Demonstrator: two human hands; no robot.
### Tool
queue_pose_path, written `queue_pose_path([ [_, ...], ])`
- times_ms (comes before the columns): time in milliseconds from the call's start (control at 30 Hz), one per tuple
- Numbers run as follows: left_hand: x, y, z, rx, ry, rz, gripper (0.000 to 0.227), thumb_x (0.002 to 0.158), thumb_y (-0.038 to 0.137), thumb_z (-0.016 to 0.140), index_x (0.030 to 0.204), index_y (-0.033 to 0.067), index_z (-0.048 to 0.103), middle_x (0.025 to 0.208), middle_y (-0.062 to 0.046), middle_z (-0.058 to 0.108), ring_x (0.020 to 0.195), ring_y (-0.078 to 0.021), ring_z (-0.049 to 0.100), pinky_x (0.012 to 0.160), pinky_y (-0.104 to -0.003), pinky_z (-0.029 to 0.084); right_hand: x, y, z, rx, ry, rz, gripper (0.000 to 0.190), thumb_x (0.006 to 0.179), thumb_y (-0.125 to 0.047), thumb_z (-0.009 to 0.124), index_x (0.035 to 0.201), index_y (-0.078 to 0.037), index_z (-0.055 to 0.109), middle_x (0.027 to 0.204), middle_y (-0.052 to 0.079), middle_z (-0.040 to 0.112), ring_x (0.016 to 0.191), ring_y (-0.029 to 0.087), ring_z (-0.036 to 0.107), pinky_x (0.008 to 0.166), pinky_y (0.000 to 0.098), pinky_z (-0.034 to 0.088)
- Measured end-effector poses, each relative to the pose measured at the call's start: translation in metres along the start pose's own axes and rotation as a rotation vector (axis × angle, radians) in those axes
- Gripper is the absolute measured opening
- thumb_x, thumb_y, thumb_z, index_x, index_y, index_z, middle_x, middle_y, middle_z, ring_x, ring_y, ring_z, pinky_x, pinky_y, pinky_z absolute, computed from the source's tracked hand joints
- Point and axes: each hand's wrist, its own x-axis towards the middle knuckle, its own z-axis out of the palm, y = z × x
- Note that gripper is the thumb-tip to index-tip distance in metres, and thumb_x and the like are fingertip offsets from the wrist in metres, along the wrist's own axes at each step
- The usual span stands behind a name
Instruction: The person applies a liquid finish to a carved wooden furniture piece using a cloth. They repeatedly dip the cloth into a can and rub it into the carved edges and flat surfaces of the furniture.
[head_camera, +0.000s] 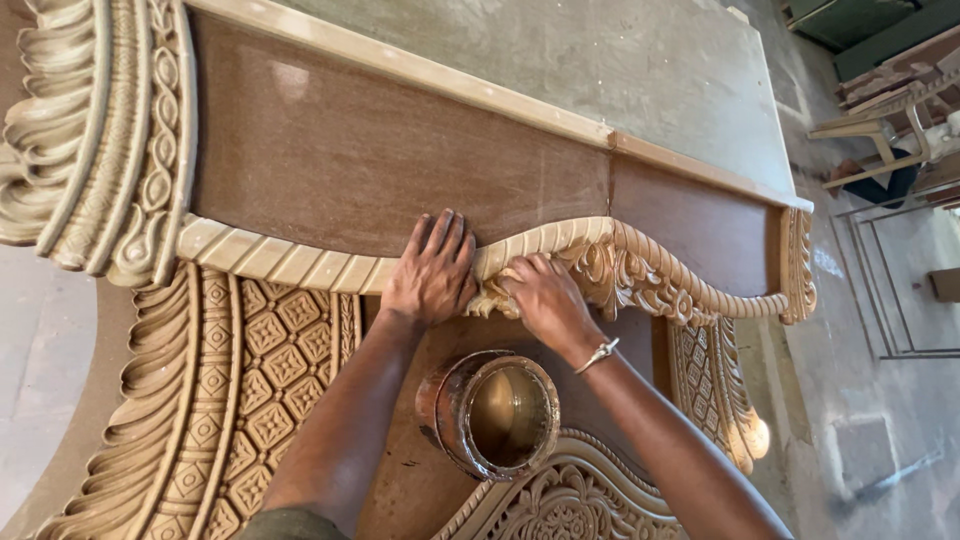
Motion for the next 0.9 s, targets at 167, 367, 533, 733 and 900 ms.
queue_pose_path([
  [167,0.000,0.001,0.003,0.002,0.053,-0.003,0.067,0.094,0.048,0.043,0.145,0.0029,0.046,0.154,-0.021,0.039,0.146,-0.0351,0.029,0.120,-0.053,0.020,0.001,0.010,0.001,0.032,-0.036,0.032,0.023,0.083,-0.006,0.071,0.105,-0.010,0.072,0.119,0.011,0.068,0.114,0.026,0.061,0.100,0.0395,0.052],
  [367,-0.001,0.000,0.005,-0.034,0.064,-0.012,0.064,0.096,0.046,0.043,0.144,0.0039,0.048,0.154,-0.021,0.040,0.147,-0.0351,0.030,0.120,-0.053,0.021,-0.023,0.018,0.018,0.463,-0.033,0.584,0.044,0.092,-0.003,0.064,0.134,-0.015,0.061,0.118,0.005,0.067,0.095,0.017,0.064,0.088,0.0314,0.060],
  [533,0.002,-0.004,0.008,-0.018,0.050,-0.002,0.063,0.097,0.046,0.040,0.144,0.0041,0.046,0.156,-0.021,0.038,0.147,-0.0363,0.029,0.120,-0.054,0.020,-0.057,-0.017,0.035,0.164,0.227,0.198,0.044,0.079,0.003,0.068,0.121,-0.011,0.070,0.113,0.009,0.067,0.106,0.023,0.062,0.103,0.0441,0.052],
  [733,0.005,0.002,0.007,-0.013,0.014,-0.001,0.065,0.096,0.046,0.040,0.144,0.0031,0.045,0.154,-0.021,0.037,0.146,-0.0358,0.029,0.119,-0.053,0.019,-0.037,-0.005,0.023,0.275,0.074,0.416,0.042,0.082,0.004,0.066,0.120,-0.011,0.070,0.113,0.009,0.067,0.106,0.025,0.061,0.095,0.0371,0.056],
  [900,-0.001,-0.001,0.002,-0.038,0.049,-0.012,0.064,0.096,0.044,0.042,0.144,0.0031,0.047,0.155,-0.020,0.040,0.148,-0.0350,0.030,0.121,-0.053,0.020,-0.052,-0.020,0.037,0.135,0.113,0.303,0.036,0.090,0.002,0.066,0.121,-0.016,0.070,0.121,0.005,0.069,0.113,0.022,0.062,0.101,0.0350,0.054],
])
